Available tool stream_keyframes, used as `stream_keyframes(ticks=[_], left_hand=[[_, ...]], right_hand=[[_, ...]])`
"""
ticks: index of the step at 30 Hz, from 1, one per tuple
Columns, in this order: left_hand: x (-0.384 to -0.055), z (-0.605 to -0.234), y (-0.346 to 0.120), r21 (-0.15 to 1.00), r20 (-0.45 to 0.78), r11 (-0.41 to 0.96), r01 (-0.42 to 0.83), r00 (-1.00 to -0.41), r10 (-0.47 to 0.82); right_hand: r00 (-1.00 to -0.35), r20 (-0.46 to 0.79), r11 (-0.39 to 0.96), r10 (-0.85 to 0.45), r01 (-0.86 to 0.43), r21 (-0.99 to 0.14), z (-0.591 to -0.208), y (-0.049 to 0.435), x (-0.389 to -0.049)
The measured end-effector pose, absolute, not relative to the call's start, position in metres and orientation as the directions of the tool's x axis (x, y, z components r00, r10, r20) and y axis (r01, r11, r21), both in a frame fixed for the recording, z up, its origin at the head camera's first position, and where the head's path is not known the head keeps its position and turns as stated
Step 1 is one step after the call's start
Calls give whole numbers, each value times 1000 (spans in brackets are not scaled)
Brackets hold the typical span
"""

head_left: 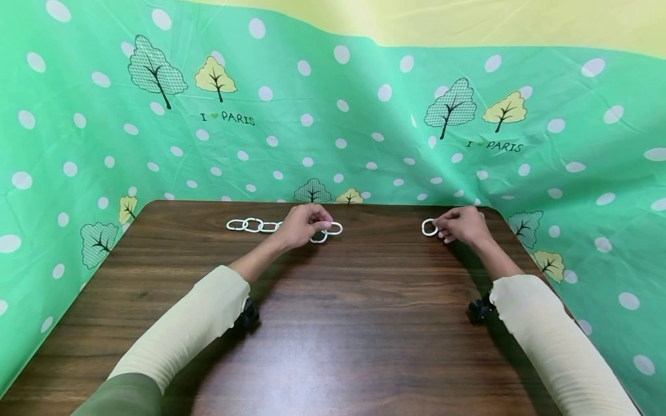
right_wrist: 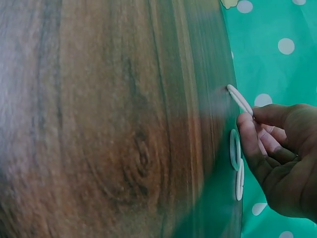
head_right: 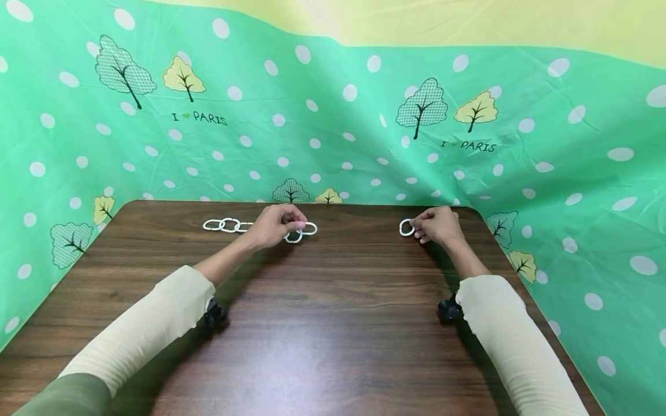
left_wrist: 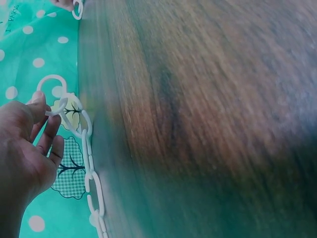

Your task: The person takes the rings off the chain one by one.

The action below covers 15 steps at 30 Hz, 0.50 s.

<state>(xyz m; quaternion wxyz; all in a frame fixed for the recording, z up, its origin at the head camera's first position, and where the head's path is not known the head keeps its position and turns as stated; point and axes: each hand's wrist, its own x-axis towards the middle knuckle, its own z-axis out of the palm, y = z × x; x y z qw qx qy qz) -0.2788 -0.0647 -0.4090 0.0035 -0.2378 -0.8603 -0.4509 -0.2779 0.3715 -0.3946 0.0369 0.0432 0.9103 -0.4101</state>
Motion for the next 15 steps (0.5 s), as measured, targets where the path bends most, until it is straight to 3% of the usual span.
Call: stream_keyframes(ticks=[15], left_hand=[[-279,-408,-64,773,216,480,414,-884,414]], right_hand=[[-994,-80,710,73,108,-696,-398,375,-277]])
